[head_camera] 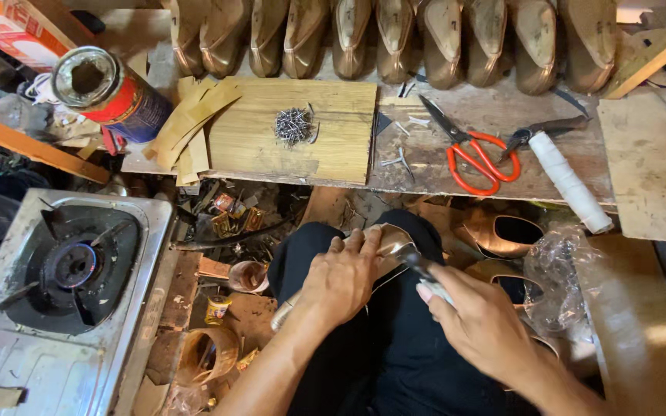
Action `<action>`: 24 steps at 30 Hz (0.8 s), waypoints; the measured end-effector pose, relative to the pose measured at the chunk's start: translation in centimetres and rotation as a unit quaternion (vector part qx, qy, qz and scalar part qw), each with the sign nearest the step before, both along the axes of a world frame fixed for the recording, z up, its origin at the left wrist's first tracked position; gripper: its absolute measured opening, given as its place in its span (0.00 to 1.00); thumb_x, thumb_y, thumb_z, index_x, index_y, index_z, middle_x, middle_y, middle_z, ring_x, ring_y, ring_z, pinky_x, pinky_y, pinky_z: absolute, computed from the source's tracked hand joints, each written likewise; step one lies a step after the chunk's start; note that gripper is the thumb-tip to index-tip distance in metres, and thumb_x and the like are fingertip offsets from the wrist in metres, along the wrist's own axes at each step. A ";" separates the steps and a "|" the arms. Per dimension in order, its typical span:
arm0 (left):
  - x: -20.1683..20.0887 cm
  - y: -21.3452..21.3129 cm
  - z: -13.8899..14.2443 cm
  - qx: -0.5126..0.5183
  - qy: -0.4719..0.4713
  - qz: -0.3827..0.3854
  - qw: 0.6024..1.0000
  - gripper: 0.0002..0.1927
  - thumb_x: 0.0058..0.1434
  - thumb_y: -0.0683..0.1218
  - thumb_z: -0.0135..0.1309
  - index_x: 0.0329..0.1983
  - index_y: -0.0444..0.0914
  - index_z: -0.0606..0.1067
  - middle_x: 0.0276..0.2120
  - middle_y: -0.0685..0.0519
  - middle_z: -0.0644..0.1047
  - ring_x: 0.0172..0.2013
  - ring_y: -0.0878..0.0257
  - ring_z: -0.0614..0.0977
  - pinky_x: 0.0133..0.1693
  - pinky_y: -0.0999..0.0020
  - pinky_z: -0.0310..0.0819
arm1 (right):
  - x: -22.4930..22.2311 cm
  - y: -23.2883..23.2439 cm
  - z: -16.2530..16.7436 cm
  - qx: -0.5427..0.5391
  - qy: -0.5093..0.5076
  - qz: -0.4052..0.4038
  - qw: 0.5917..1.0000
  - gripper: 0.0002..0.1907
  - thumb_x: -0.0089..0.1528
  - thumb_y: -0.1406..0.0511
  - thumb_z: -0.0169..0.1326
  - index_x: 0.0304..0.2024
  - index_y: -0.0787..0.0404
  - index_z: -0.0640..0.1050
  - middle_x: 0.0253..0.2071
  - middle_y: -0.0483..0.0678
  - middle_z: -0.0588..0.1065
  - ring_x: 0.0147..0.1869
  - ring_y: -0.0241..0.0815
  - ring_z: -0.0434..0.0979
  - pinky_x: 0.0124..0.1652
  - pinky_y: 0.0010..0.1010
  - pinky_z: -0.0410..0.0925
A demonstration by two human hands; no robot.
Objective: The person picks up a shoe and a wooden last, places the last inside the shoe, and uses a hammer and a small metal tool to tap along the shoe's edge. The person repeatedly taps the edge to secure or shape the shoe while holding it steady.
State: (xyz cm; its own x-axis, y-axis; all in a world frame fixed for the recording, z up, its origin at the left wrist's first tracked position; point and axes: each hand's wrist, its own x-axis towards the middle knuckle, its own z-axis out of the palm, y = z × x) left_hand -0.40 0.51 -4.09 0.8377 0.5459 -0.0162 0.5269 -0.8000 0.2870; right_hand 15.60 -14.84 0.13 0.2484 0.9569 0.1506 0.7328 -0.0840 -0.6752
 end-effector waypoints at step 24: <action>-7.7 1.8 -0.1 -0.298 -0.217 0.025 0.929 0.25 0.71 0.52 0.46 0.66 0.32 0.69 0.65 0.39 0.72 0.67 0.47 0.70 0.64 0.62 0.63 | -0.6 1.5 -9.3 -0.052 -0.047 -0.045 0.997 0.13 0.63 0.60 0.54 0.34 0.65 0.74 0.23 0.60 0.77 0.26 0.63 0.78 0.26 0.50 0.68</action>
State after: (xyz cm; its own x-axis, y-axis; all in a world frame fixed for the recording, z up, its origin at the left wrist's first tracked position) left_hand -8.08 2.28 -4.19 0.8103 0.5860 0.0053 0.2901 -0.4089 0.8652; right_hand 14.98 -13.37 -9.13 0.3236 0.9429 0.0786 0.7785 -0.2181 -0.5885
